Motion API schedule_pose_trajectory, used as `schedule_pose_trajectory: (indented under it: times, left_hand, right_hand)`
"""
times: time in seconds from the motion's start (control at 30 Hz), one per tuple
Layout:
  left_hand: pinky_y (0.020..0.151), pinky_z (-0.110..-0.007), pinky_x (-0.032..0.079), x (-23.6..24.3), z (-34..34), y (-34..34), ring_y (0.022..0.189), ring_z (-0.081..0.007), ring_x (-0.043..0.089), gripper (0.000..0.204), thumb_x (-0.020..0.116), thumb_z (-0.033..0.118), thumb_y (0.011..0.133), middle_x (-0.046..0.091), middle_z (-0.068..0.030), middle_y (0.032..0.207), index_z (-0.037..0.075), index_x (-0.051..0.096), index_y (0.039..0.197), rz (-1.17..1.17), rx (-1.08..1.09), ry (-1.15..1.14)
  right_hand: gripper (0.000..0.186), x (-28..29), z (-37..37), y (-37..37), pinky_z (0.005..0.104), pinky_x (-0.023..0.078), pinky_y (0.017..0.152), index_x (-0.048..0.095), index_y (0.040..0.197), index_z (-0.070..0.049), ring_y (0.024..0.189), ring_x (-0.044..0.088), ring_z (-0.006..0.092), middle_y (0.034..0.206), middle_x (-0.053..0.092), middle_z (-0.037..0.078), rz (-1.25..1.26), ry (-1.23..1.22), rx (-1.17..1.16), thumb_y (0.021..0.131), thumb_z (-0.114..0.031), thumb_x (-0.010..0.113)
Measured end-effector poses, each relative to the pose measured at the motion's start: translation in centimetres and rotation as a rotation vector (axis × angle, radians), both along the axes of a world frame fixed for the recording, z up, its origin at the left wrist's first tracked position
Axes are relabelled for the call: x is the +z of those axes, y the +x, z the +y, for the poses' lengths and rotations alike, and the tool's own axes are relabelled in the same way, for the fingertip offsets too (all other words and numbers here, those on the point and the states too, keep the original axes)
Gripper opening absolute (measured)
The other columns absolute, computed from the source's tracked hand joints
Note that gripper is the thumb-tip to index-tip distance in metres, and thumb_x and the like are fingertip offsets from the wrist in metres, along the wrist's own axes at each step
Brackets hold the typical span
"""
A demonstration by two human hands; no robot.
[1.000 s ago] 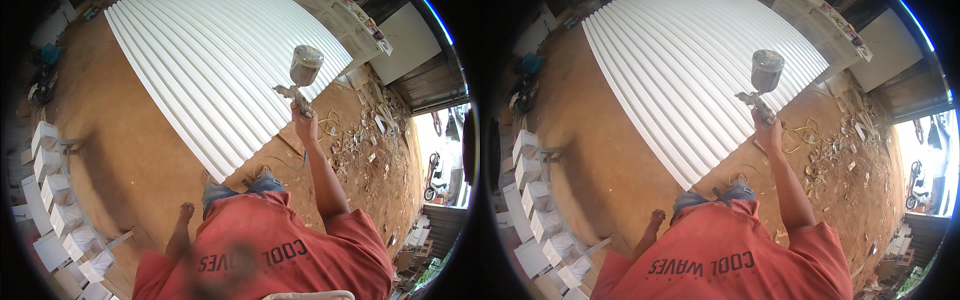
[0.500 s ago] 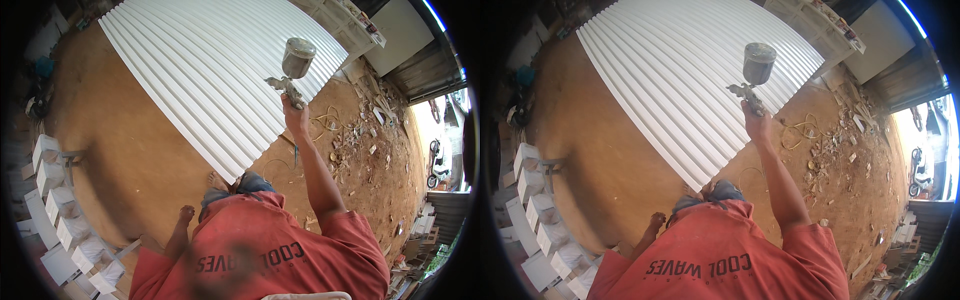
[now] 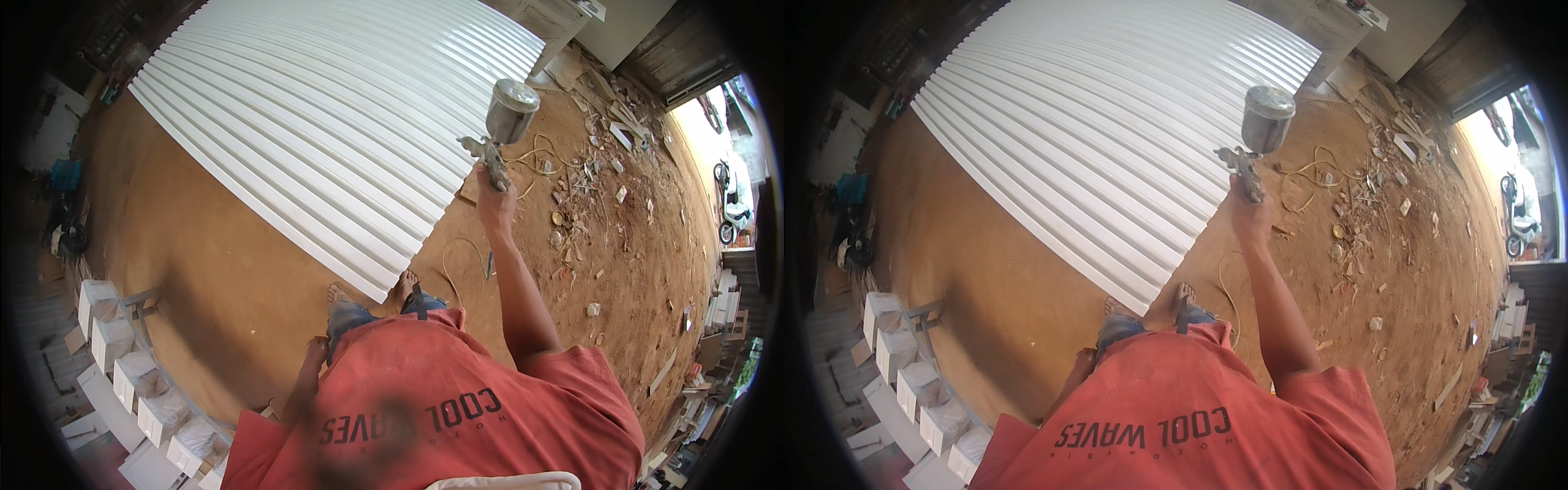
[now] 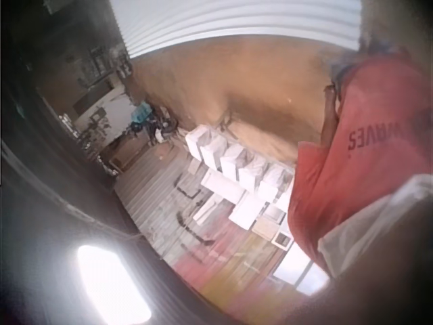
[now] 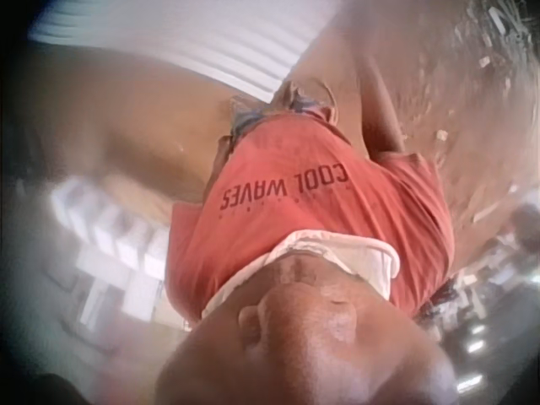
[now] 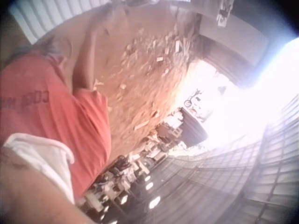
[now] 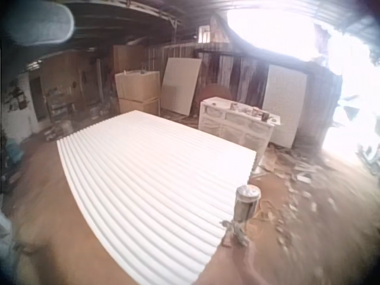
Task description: The person mixes white paint from a can into a spray gun reservoir and then uses the spray gun to apply a coat of white paint to a large corrugated metal or plastic panel on the workshop floor.
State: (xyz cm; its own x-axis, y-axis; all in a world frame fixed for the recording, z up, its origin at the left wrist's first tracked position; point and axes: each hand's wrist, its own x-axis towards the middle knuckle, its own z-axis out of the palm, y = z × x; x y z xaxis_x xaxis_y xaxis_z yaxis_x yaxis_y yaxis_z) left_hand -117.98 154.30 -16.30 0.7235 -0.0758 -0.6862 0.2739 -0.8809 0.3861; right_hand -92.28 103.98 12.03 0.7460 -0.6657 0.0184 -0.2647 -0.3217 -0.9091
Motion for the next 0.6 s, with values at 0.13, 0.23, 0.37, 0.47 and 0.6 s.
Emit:
schedule_pose_trajectory:
  times: [0.13, 0.23, 0.37, 0.47, 0.6]
  left_hand:
    - [0.085, -0.041, 0.052, 0.3, 4.4, 2.5, 0.091, -0.0321, 0.068, 0.033, 0.048, 0.022, 0.09, 0.069, -0.0179, 0.105, 0.003, 0.074, 0.093, -0.021, -0.113, -0.036]
    - [0.085, -0.039, 0.053, 0.6, 7.9, 5.6, 0.09, -0.0306, 0.068, 0.031, 0.048, 0.018, 0.09, 0.07, -0.0173, 0.103, 0.003, 0.075, 0.086, 0.176, 0.161, -0.055]
    - [0.079, -0.038, 0.053, -0.3, 16.3, 8.8, 0.086, -0.0272, 0.068, 0.028, 0.049, 0.016, 0.09, 0.07, -0.0152, 0.098, 0.003, 0.074, 0.086, -0.024, -0.311, 0.02]
    - [0.075, -0.039, 0.053, -3.2, 23.6, 9.8, 0.084, -0.026, 0.069, 0.024, 0.052, 0.018, 0.09, 0.07, -0.0144, 0.095, 0.004, 0.071, 0.085, -0.03, -0.146, -0.019]
    - [0.074, -0.042, 0.052, -3.4, 29.8, 15.5, 0.082, -0.0303, 0.068, 0.021, 0.056, 0.022, 0.09, 0.069, -0.0158, 0.091, 0.005, 0.066, 0.085, 0.151, 0.435, -0.237]
  right_hand:
    - [0.032, 0.8, 0.2, -5.2, 0.0323, 0.046, 0.067, 0.07, 0.11, -0.003, 0.072, 0.054, 0.0123, 0.079, 0.063, 0.003, 0.113, -0.066, -0.207, 0.092, -0.03, 0.067]
    - [0.03, 1.1, 3.4, -7.5, 0.0318, 0.045, 0.065, 0.069, 0.107, -0.001, 0.072, 0.052, 0.0113, 0.078, 0.061, 0.001, 0.032, -0.068, -0.34, 0.093, -0.028, 0.066]
    - [0.03, 0.4, 10.4, -7.8, 0.0308, 0.044, 0.064, 0.069, 0.105, 0.0, 0.072, 0.052, 0.0103, 0.079, 0.061, 0.001, -0.034, -0.003, -0.366, 0.094, -0.027, 0.066]
    - [0.028, 2.4, 18.4, -6.2, 0.0289, 0.036, 0.057, 0.067, 0.095, -0.003, 0.066, 0.044, 0.0081, 0.072, 0.052, -0.004, 0.008, 0.039, -0.35, 0.095, -0.031, 0.066]
    - [0.028, 1.7, 25.5, -2.7, 0.0278, 0.032, 0.053, 0.064, 0.084, -0.007, 0.06, 0.04, 0.0067, 0.065, 0.046, -0.007, 0.06, -0.086, -0.361, 0.094, -0.033, 0.067]
